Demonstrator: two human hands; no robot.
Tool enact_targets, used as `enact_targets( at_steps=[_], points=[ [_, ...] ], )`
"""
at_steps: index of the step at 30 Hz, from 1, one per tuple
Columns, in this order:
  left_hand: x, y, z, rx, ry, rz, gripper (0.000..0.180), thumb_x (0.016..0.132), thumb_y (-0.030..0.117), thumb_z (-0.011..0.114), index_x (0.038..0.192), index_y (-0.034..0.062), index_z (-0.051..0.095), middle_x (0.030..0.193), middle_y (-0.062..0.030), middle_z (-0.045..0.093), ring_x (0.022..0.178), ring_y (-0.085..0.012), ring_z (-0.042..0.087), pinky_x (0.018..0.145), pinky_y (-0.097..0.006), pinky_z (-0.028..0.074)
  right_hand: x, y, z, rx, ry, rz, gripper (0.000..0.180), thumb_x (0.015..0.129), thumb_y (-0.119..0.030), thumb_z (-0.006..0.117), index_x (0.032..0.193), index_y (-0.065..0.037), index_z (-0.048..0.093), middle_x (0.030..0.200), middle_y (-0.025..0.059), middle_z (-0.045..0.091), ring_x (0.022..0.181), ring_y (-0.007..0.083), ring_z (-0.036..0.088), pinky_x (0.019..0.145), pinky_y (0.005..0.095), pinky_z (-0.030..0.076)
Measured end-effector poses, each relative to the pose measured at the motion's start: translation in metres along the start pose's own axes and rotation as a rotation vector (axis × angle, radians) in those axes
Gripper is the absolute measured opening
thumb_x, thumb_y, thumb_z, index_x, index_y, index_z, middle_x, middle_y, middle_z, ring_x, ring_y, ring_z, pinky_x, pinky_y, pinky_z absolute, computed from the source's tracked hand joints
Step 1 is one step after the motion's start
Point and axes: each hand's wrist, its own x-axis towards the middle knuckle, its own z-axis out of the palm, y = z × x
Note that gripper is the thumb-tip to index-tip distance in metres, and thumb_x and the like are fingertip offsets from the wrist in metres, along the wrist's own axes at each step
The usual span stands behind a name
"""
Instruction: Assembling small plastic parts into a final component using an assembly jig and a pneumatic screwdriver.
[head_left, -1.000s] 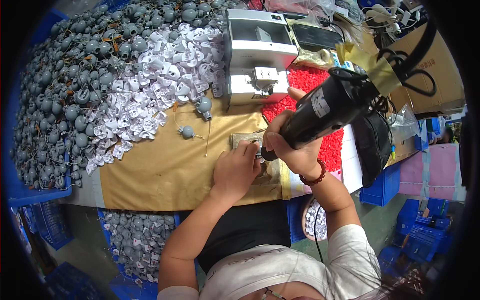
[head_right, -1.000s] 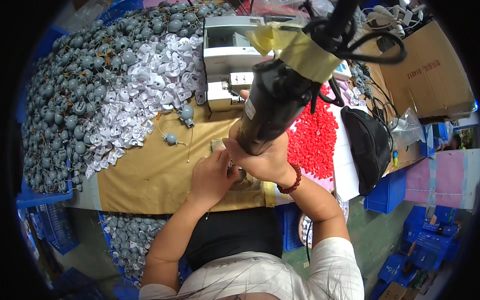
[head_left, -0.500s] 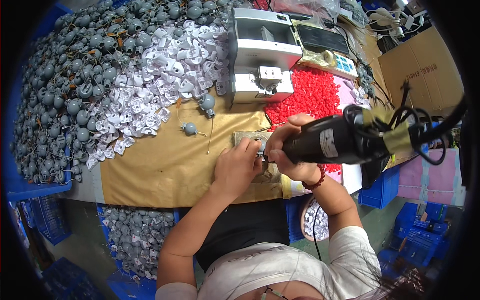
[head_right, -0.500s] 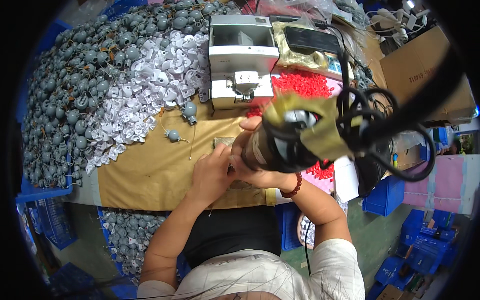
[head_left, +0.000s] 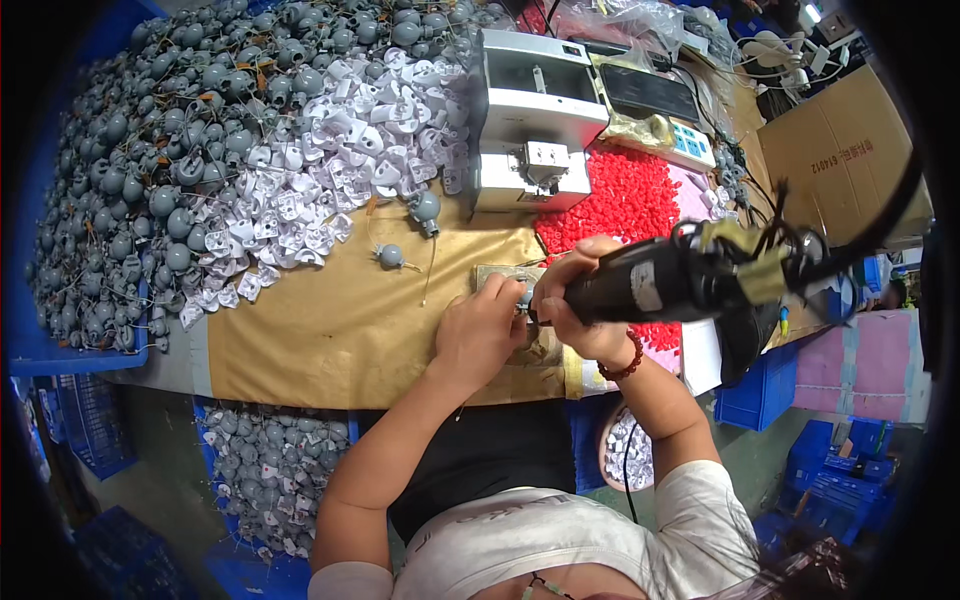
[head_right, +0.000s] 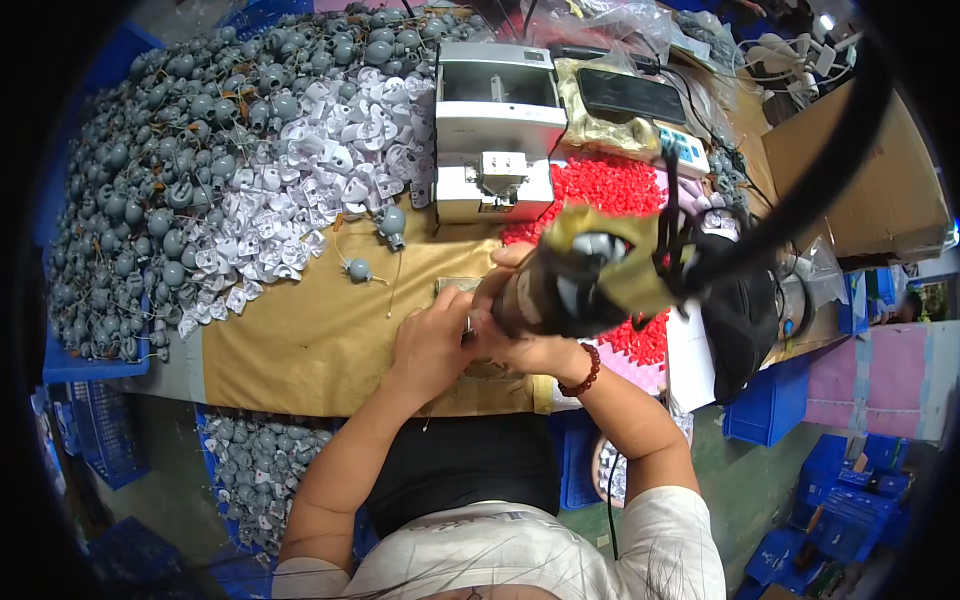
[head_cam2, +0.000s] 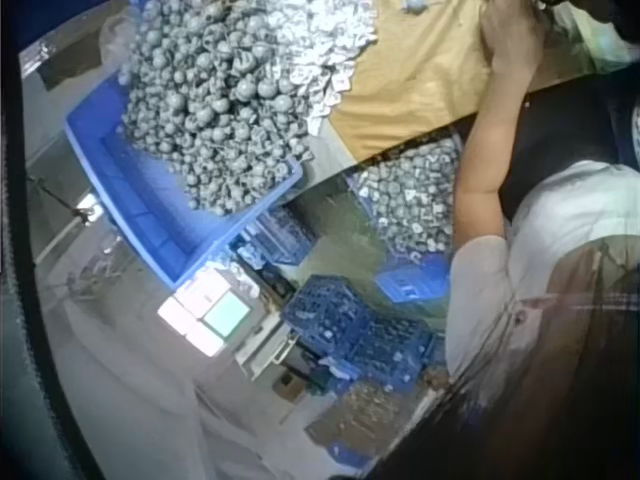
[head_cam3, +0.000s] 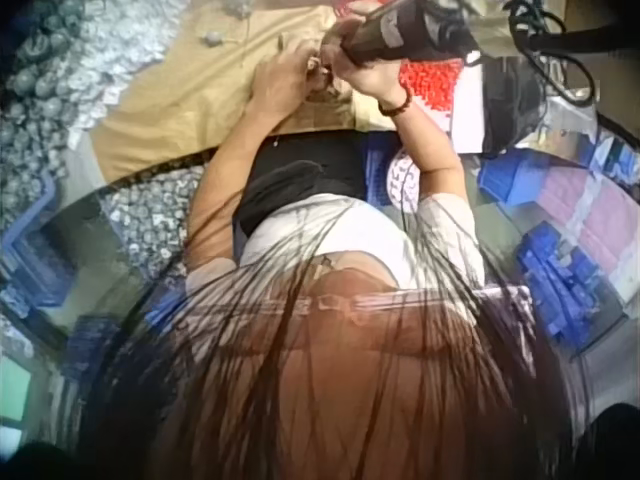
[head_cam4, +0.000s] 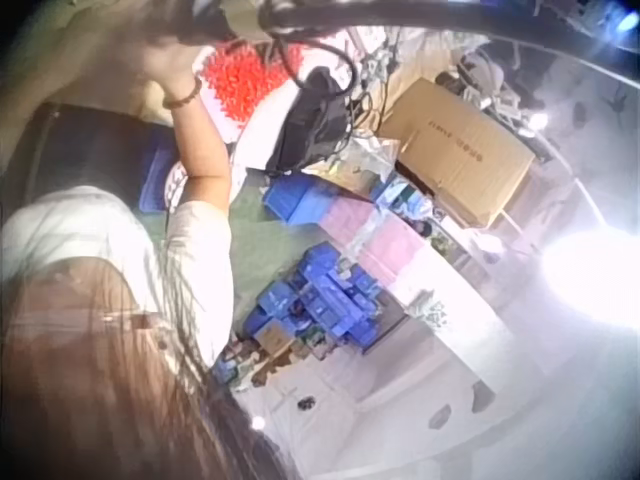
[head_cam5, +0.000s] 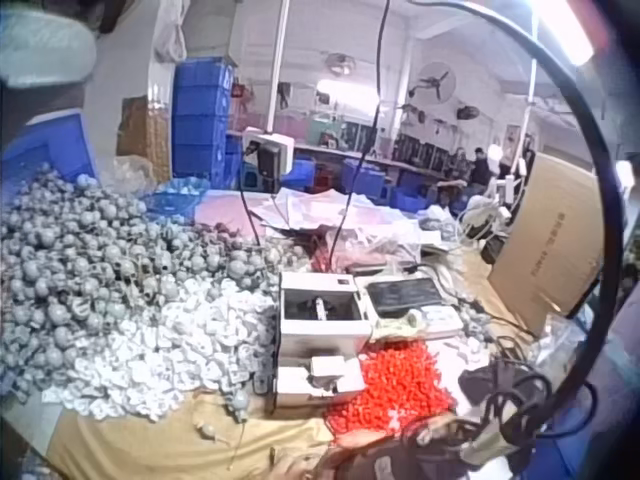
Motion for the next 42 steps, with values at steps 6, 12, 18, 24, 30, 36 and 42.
enact_targets(
  at_steps=[6, 12, 18, 24, 30, 36, 42],
  points=[
    [-0.005, 0.004, 0.000, 0.046, -0.003, -0.112, 0.040, 0.082, 0.020, 0.077, 0.117, 0.0118, 0.061, 0.112, -0.0072, 0.061, 0.084, -0.0336, 0.066, 0.072, -0.045, 0.052, 0.026, -0.009, -0.018, 0.039, 0.513, 0.352, 0.050, 0.091, 0.002, 0.064, 0.134, -0.002, 0.039, 0.076, 0.0066, 0.061, 0.065, 0.0171, 0.062, 0.061, 0.0317, 0.052],
    [-0.013, 0.002, 0.004, 0.007, 0.056, 0.032, 0.035, 0.084, 0.019, 0.076, 0.116, 0.0122, 0.065, 0.113, -0.0028, 0.066, 0.090, -0.0276, 0.067, 0.075, -0.040, 0.050, -0.007, 0.047, -0.063, -0.218, 0.623, 0.327, 0.042, 0.095, -0.007, 0.068, 0.133, 0.002, 0.052, 0.121, 0.0144, 0.063, 0.101, 0.0192, 0.065, 0.084, 0.0275, 0.053],
    [-0.018, -0.001, 0.006, 0.049, 0.096, 0.074, 0.032, 0.085, 0.018, 0.075, 0.116, 0.0147, 0.064, 0.110, -0.0010, 0.068, 0.095, -0.0232, 0.068, 0.076, -0.038, 0.049, -0.042, 0.023, -0.018, -0.600, 0.125, 0.240, 0.022, 0.085, -0.003, 0.074, 0.108, -0.002, 0.072, 0.110, 0.0150, 0.066, 0.104, 0.0280, 0.060, 0.088, 0.0390, 0.048],
    [-0.020, -0.001, 0.011, 0.123, 0.091, 0.088, 0.035, 0.085, 0.020, 0.074, 0.118, 0.0165, 0.064, 0.102, -0.0017, 0.064, 0.093, -0.0218, 0.067, 0.077, -0.038, 0.050, -0.040, 0.040, -0.015, -0.381, 0.242, 0.302, 0.007, 0.097, -0.002, 0.063, 0.092, 0.000, 0.067, 0.090, 0.0059, 0.063, 0.083, 0.0132, 0.059, 0.072, 0.0278, 0.048],
    [-0.044, -0.003, -0.006, -0.229, 0.264, 0.004, 0.039, 0.086, 0.007, 0.076, 0.122, 0.0094, 0.062, 0.096, -0.0032, 0.063, 0.079, -0.0212, 0.066, 0.070, -0.036, 0.052, 0.002, 0.026, -0.001, 0.120, 0.170, 0.457, 0.020, 0.105, -0.013, 0.058, 0.099, 0.003, 0.067, 0.099, 0.0042, 0.067, 0.086, 0.0101, 0.058, 0.081, 0.0255, 0.048],
    [-0.183, -0.031, -0.093, -0.634, 0.529, -0.630, 0.044, 0.091, 0.004, 0.072, 0.128, 0.0005, 0.050, 0.114, -0.0110, 0.063, 0.097, -0.0152, 0.064, 0.080, -0.030, 0.054, -0.014, 0.035, -0.047, 0.178, 0.118, 0.567, 0.022, 0.106, -0.017, 0.054, 0.107, 0.001, 0.068, 0.095, 0.0031, 0.066, 0.083, 0.0082, 0.058, 0.075, 0.0232, 0.047],
    [-0.314, -0.108, -0.137, -0.368, 0.884, -1.137, 0.058, 0.098, 0.005, 0.062, 0.148, -0.0046, 0.035, 0.135, -0.0183, 0.055, 0.121, -0.0206, 0.058, 0.100, -0.033, 0.050, -0.045, 0.044, -0.103, 0.098, 0.178, 0.639, 0.018, 0.106, -0.013, 0.056, 0.108, 0.000, 0.066, 0.096, 0.0029, 0.065, 0.085, 0.0093, 0.057, 0.077, 0.0248, 0.046]
  ],
)
